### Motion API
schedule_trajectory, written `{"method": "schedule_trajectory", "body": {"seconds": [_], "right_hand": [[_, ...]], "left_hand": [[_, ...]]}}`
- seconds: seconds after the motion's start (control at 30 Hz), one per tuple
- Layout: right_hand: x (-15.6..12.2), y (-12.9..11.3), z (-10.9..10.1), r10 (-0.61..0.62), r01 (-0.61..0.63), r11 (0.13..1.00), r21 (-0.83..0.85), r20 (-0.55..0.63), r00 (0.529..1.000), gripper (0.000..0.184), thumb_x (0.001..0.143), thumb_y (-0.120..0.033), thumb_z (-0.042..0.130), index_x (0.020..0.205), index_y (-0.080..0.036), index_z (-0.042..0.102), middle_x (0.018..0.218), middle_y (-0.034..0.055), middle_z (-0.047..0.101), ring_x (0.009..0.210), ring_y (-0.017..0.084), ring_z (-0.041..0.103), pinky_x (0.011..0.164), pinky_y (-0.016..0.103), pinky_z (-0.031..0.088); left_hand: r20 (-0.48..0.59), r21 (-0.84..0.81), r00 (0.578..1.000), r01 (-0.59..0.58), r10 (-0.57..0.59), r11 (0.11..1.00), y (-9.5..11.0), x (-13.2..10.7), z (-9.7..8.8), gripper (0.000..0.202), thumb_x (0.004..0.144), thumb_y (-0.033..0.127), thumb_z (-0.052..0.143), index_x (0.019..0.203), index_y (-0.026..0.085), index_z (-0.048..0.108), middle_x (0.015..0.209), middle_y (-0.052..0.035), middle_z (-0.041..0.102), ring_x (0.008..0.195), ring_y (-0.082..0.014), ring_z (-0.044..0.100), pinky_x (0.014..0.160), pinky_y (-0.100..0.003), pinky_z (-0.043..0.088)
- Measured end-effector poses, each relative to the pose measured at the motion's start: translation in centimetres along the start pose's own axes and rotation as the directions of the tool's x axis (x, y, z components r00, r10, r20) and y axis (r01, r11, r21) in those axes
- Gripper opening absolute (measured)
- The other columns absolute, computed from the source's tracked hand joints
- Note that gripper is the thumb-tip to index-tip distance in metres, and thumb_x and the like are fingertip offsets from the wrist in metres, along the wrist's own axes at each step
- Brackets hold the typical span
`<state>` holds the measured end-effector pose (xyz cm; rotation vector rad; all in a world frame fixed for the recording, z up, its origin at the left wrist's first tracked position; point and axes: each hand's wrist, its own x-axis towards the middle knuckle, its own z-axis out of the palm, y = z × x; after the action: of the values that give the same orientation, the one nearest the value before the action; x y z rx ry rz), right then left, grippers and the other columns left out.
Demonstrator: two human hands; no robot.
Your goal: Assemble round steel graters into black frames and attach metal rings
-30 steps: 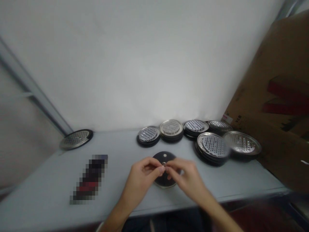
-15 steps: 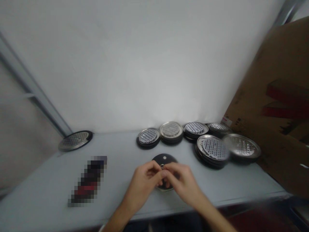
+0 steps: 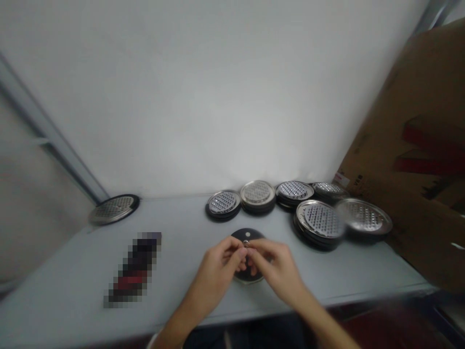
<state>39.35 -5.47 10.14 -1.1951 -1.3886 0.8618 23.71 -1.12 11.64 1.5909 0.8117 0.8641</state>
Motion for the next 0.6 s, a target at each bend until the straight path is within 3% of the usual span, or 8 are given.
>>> {"method": "schedule_trajectory", "body": {"seconds": [0.13,0.3,0.6], "right_hand": [[0.05,0.41,0.04,-0.051,0.045,0.992,-0.115,-0.05,0.997,0.023,0.094,-0.031,0.059,0.084,-0.016,0.073,0.069,0.0024,0.068,0.056,0.013,0.062,0.054,0.021,0.045],[0.01,0.42,0.08,-0.053,0.049,0.992,-0.113,-0.032,0.998,0.026,0.095,-0.029,0.057,0.076,-0.016,0.069,0.064,0.0013,0.065,0.054,0.013,0.061,0.053,0.021,0.044],[-0.21,0.77,0.22,-0.133,0.114,0.965,-0.236,-0.064,0.989,0.026,0.095,-0.026,0.056,0.077,-0.017,0.073,0.069,0.0035,0.071,0.059,0.015,0.061,0.057,0.023,0.044]], "left_hand": [[-0.022,0.009,1.0,0.005,-0.005,1.0,-0.44,0.04,-0.16,0.02,0.09,0.035,0.064,0.085,0.016,0.067,0.076,-0.0019,0.071,0.072,-0.0163,0.069,0.069,-0.024,0.055],[0.038,0.092,0.999,-0.019,0.016,0.996,-0.33,-0.1,-0.48,0.017,0.088,0.031,0.065,0.084,0.017,0.073,0.079,-0.0034,0.076,0.077,-0.0179,0.072,0.074,-0.024,0.057],[-0.055,0.367,0.97,-0.201,0.237,0.908,0.11,-0.28,-0.16,0.015,0.078,0.016,0.061,0.077,0.02,0.075,0.071,0.0006,0.075,0.062,-0.0133,0.067,0.064,-0.02,0.055]]}}
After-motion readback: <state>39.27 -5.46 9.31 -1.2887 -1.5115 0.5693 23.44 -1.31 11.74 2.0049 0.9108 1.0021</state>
